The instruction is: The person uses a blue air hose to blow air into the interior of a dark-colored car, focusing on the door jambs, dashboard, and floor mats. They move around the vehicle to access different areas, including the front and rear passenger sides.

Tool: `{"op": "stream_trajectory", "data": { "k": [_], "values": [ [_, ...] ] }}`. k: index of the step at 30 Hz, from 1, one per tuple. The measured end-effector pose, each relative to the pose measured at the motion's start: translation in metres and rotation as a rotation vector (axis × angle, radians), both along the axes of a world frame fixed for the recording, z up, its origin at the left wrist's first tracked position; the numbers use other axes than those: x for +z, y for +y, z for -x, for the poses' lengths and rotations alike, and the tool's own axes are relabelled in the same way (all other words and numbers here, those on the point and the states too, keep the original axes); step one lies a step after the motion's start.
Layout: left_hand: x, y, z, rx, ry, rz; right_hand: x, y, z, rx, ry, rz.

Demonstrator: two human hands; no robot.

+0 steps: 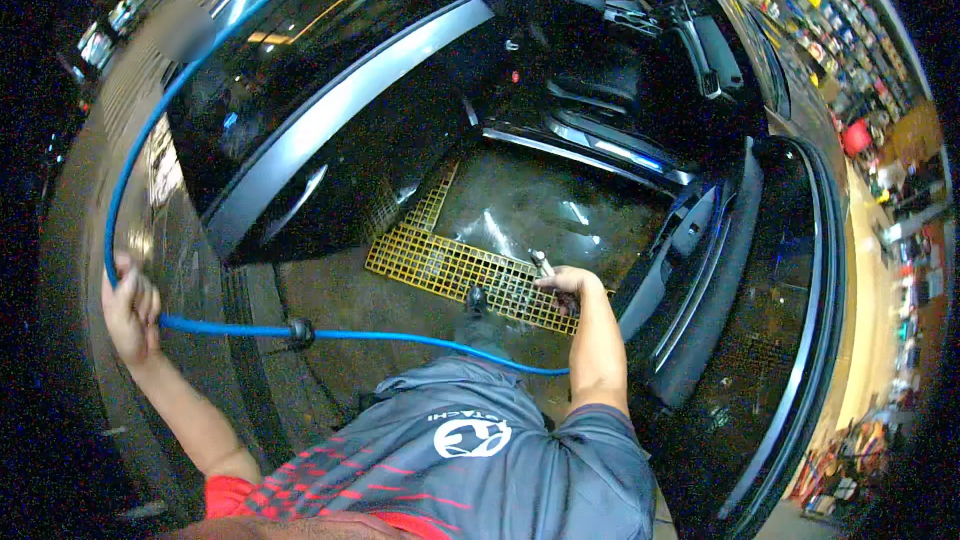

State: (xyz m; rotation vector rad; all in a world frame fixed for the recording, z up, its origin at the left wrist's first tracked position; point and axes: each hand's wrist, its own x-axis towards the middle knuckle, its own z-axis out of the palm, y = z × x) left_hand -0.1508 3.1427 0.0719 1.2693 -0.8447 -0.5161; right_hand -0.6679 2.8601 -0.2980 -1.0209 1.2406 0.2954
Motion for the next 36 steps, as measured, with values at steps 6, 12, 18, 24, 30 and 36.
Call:
{"op": "stream_trajectory", "data": {
  "k": [6, 12, 18, 24, 30, 36],
  "values": [
    [-0.057, -0.035, -0.004, 0.034, 0.094, 0.071, 0.016, -0.129, 0.045, -0.296, -0.085, 0.373],
    [-0.065, -0.135, 0.014, -0.017, 0.093, -0.075, 0.182, -0.292, 0.046, -0.905, -0.460, 0.849],
    [-0.080, -0.241, 0.032, -0.080, 0.125, -0.204, 0.289, -0.423, 0.055, -0.909, -0.632, 0.922],
    [-0.109, -0.349, 0.051, -0.208, 0.101, -0.299, 0.357, -0.529, -0.023, -0.621, -0.376, 1.070],
    [-0.136, -0.473, 0.042, -0.323, 0.304, -0.240, 0.434, -0.591, -0.105, -0.217, -0.105, 1.149],
    [-0.158, -0.584, 0.051, -0.414, 0.396, -0.178, 0.416, -0.656, -0.138, 0.168, 0.097, 1.086]
  ]
}}
